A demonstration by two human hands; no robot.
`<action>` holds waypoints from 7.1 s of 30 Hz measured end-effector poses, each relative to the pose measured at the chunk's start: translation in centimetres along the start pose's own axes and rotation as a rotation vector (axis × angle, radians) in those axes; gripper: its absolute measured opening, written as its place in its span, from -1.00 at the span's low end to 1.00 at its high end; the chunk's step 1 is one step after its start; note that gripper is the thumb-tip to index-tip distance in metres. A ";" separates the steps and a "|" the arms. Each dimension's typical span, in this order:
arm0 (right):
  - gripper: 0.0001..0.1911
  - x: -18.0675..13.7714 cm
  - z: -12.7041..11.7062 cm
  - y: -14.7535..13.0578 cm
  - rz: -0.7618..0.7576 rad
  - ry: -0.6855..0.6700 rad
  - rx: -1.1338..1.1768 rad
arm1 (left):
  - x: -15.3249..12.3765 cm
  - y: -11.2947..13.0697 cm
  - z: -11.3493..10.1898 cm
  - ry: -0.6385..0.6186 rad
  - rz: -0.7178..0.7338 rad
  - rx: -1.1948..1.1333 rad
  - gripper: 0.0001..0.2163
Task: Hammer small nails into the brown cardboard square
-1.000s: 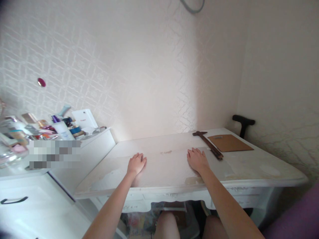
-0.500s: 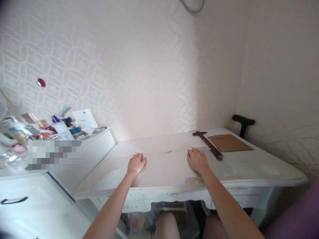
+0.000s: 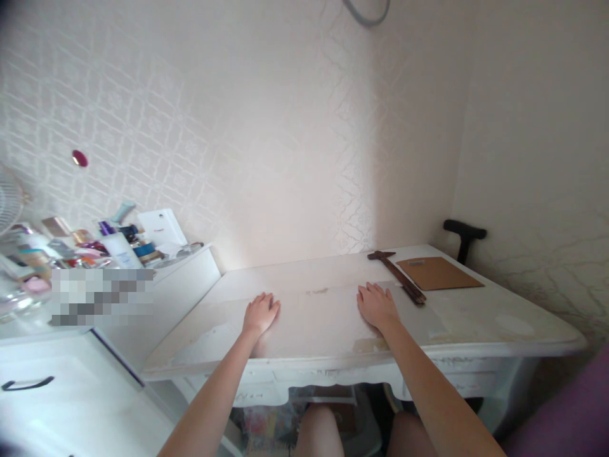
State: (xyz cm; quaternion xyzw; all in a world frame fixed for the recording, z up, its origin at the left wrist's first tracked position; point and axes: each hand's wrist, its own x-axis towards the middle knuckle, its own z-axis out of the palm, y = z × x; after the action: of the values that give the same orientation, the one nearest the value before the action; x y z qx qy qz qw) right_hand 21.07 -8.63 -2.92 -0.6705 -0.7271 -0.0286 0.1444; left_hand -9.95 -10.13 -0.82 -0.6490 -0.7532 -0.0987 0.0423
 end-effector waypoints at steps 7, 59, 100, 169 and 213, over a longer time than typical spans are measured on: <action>-0.54 0.0 0.0 0.0 -0.003 -0.002 -0.005 | 0.0 0.0 0.0 0.003 0.000 -0.004 -0.55; -0.57 0.0 0.0 0.0 -0.008 0.005 -0.011 | 0.0 0.0 -0.1 -0.001 -0.001 -0.003 -0.56; -0.57 0.1 -0.1 0.0 -0.009 -0.009 -0.003 | 0.1 -0.1 0.2 0.007 -0.002 -0.001 -0.56; -0.56 0.1 0.1 0.1 -0.008 0.007 -0.008 | 0.0 0.0 0.0 0.010 0.011 0.010 -0.56; -0.56 0.1 0.0 0.0 -0.008 -0.001 -0.008 | 0.1 -0.1 0.1 0.004 -0.001 -0.003 -0.56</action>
State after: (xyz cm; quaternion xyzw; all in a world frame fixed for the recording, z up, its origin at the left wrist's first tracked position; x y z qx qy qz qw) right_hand 21.10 -8.56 -2.94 -0.6682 -0.7298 -0.0318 0.1414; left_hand -10.05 -10.03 -0.93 -0.6485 -0.7533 -0.1009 0.0427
